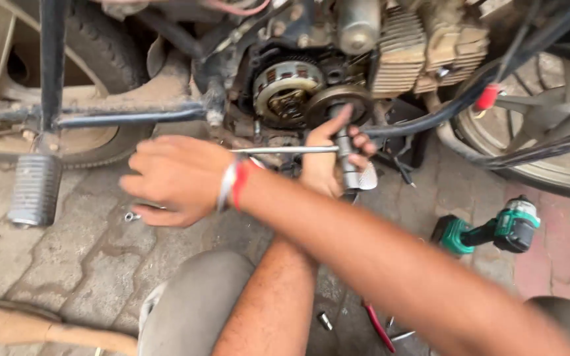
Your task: Disassembling and reassembling motorcycle clutch components using wrenches and an electric drill.
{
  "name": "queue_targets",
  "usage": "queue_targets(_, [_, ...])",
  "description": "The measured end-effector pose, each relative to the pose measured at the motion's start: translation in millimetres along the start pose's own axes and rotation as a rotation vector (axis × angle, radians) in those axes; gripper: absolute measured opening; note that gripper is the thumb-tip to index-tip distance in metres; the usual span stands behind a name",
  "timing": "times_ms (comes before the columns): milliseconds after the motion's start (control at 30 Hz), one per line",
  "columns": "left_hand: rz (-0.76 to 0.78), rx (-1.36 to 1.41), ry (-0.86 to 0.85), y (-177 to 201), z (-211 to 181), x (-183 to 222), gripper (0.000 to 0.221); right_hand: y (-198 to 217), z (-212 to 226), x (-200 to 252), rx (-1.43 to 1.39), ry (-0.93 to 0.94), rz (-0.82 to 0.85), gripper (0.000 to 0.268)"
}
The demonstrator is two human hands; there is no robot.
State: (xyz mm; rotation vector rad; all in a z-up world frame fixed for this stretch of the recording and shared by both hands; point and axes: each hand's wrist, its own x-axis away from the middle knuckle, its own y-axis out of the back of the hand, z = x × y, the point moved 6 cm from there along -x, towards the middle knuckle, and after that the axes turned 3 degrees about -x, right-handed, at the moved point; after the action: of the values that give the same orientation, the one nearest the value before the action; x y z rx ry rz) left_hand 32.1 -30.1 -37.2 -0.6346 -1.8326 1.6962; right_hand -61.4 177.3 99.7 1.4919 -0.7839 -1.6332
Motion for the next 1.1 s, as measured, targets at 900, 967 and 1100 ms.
queue_targets(900, [-0.772,-1.2,-0.19,-65.9,43.7,105.9,0.048,77.3,78.3,261.6,-0.986,-1.553,-1.431,0.028])
queue_targets(967, [-0.692,-1.194,-0.148,-59.8,33.0,104.7,0.043,80.2,82.5,261.2,-0.983,-1.553,-1.415,0.029])
queue_targets(1100, [-0.482,-1.167,-0.03,-72.6,28.4,101.8,0.029,90.6,88.2,255.2,-0.93,-1.53,-1.368,0.029])
